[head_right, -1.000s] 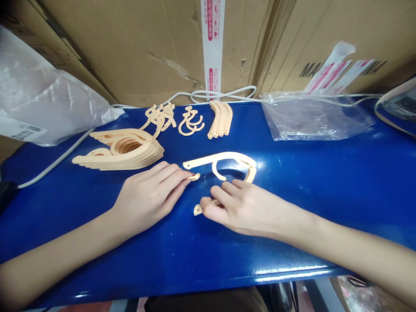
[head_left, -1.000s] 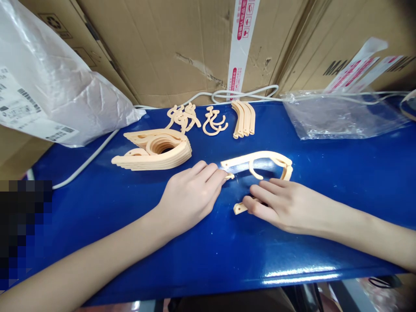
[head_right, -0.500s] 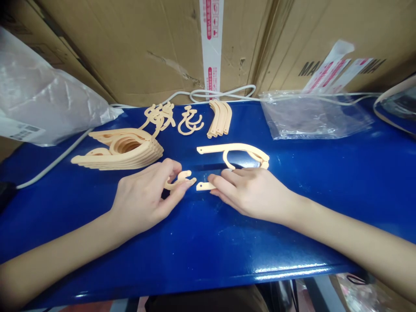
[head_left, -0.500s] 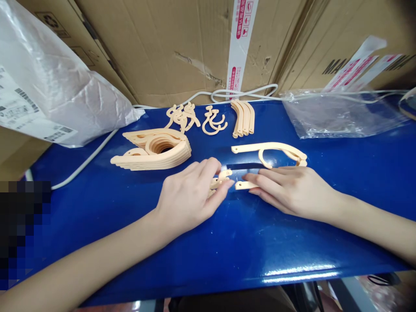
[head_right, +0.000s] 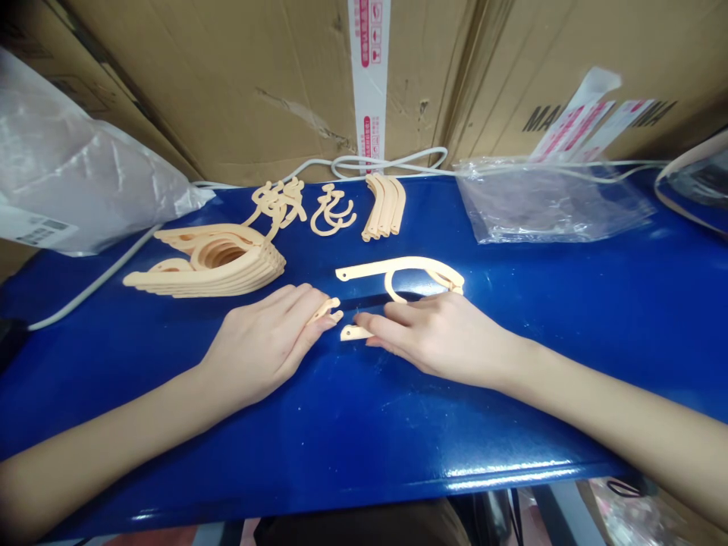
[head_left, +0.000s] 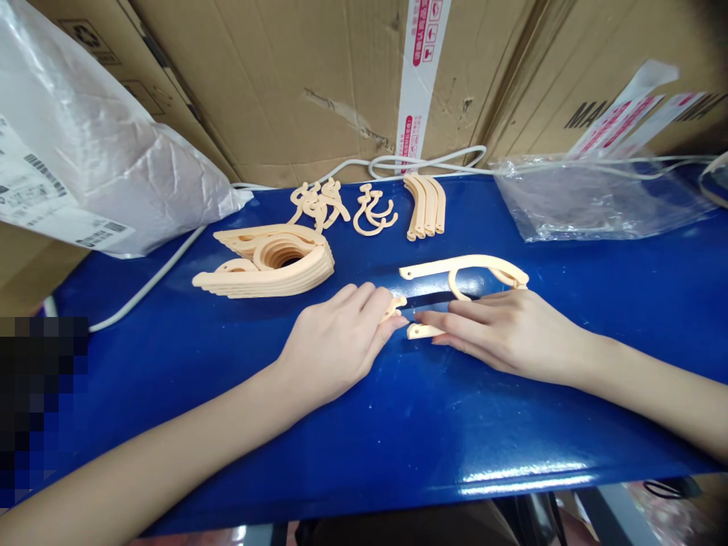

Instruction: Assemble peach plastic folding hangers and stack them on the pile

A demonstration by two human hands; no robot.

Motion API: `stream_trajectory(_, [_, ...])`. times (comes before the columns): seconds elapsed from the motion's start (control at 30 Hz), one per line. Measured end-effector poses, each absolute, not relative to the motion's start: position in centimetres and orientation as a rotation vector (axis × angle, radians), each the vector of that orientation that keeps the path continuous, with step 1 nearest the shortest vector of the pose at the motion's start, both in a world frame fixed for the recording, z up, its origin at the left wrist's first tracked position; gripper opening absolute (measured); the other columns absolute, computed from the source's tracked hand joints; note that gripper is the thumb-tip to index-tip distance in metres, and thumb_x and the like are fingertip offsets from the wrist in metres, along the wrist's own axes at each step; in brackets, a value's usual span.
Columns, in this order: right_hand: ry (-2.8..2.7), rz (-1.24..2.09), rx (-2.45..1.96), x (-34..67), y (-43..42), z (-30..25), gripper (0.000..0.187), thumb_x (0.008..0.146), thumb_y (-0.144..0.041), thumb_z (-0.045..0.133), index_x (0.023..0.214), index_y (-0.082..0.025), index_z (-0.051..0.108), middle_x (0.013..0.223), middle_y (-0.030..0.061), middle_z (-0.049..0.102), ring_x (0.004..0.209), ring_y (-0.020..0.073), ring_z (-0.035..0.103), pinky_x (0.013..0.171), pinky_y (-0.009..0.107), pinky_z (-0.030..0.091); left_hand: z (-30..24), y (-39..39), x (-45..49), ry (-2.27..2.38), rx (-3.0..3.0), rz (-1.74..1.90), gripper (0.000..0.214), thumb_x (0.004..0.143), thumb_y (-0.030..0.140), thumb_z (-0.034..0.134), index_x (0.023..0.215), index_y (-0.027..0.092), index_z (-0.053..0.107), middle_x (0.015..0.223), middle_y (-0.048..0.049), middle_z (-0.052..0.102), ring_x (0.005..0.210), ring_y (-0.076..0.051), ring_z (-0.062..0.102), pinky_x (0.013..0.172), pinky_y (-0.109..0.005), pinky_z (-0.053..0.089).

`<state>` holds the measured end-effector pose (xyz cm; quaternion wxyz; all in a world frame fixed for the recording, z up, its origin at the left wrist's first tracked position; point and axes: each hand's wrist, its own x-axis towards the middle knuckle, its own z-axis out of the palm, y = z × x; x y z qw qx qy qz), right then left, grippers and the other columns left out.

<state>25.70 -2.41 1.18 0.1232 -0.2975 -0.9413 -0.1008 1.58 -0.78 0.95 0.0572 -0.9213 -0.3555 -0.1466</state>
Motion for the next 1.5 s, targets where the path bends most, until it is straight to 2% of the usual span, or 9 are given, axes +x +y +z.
stream_trajectory(0.2, [-2.712, -0.219, -0.905, 25.63, -2.27, 1.22, 0.033, 0.102, -0.032, 0.038, 0.118, -0.016, 0.063, 0.068, -0.0018, 0.063, 0.052, 0.0094, 0.058, 0.047, 0.025, 0.035, 1.17, -1.03, 1.45, -1.132, -2.906, -0.479, 0.036, 0.104, 0.032, 0.026, 0.092, 0.017, 0.056, 0.078, -0.0002, 0.065, 0.07, -0.013, 0.063, 0.054, -0.024, 0.038])
stream_trajectory(0.4, [-2.682, -0.234, -0.95, 25.61, -2.31, 1.17, 0.032, 0.102, -0.034, 0.041, 0.12, -0.019, 0.063, 0.073, -0.0008, 0.068, 0.052, 0.0097, 0.059, 0.048, 0.025, 0.035, 1.25, -1.01, 1.52, -1.078, -2.954, -0.466, 0.035, 0.103, 0.031, 0.026, 0.088, 0.017, 0.054, 0.075, 0.0, 0.065, 0.062, -0.013, 0.061, 0.05, -0.023, 0.036])
stream_trajectory(0.7, [-2.638, -0.355, -0.936, 25.4, -2.42, 1.18, 0.031, 0.102, -0.032, 0.041, 0.116, -0.019, 0.065, 0.063, -0.0039, 0.061, 0.051, 0.0093, 0.058, 0.048, 0.025, 0.034, 1.39, -0.81, 1.33, -1.035, -3.007, -0.4, 0.036, 0.103, 0.032, 0.024, 0.084, 0.018, 0.051, 0.071, 0.0002, 0.063, 0.057, -0.015, 0.061, 0.046, -0.024, 0.033])
stream_trajectory(0.97, [-2.611, -0.411, -0.952, 25.17, -2.49, 1.17, 0.029, 0.101, -0.033, 0.043, 0.114, -0.02, 0.066, 0.066, -0.0041, 0.064, 0.05, 0.009, 0.057, 0.047, 0.024, 0.035, 1.44, -0.84, 1.45, -1.061, -3.028, -0.392, 0.038, 0.104, 0.034, 0.023, 0.081, 0.018, 0.049, 0.066, 0.001, 0.06, 0.052, -0.014, 0.056, 0.045, -0.024, 0.03])
stream_trajectory(1.17, [-2.608, -0.32, -0.951, 25.13, -2.57, 0.99, 0.032, 0.101, -0.032, 0.043, 0.119, -0.015, 0.064, 0.074, -0.0012, 0.07, 0.06, 0.0112, 0.065, 0.053, 0.025, 0.043, 1.46, -0.85, 1.48, -1.043, -3.022, -0.365, 0.037, 0.104, 0.034, 0.023, 0.081, 0.018, 0.048, 0.063, 0.0016, 0.059, 0.051, -0.014, 0.057, 0.045, -0.024, 0.028])
stream_trajectory(1.3, [-2.599, -0.275, -0.957, 25.02, -2.61, 1.07, 0.033, 0.101, -0.033, 0.042, 0.112, -0.013, 0.066, 0.08, 0.0011, 0.073, 0.063, 0.0133, 0.068, 0.056, 0.027, 0.047, 1.52, -0.86, 1.5, -1.024, -3.021, -0.36, 0.035, 0.103, 0.034, 0.027, 0.081, 0.017, 0.048, 0.063, 0.0017, 0.06, 0.05, -0.015, 0.058, 0.044, -0.024, 0.027])
stream_trajectory(1.5, [-2.604, -0.283, -0.955, 24.87, -2.56, 1.17, 0.033, 0.102, -0.033, 0.04, 0.101, -0.016, 0.067, 0.082, 0.0015, 0.073, 0.061, 0.013, 0.067, 0.052, 0.027, 0.045, 1.16, -0.88, 1.5, -0.982, -2.949, -0.376, 0.036, 0.103, 0.04, 0.031, 0.082, 0.017, 0.048, 0.063, 0.0013, 0.062, 0.048, -0.014, 0.058, 0.043, -0.023, 0.024])
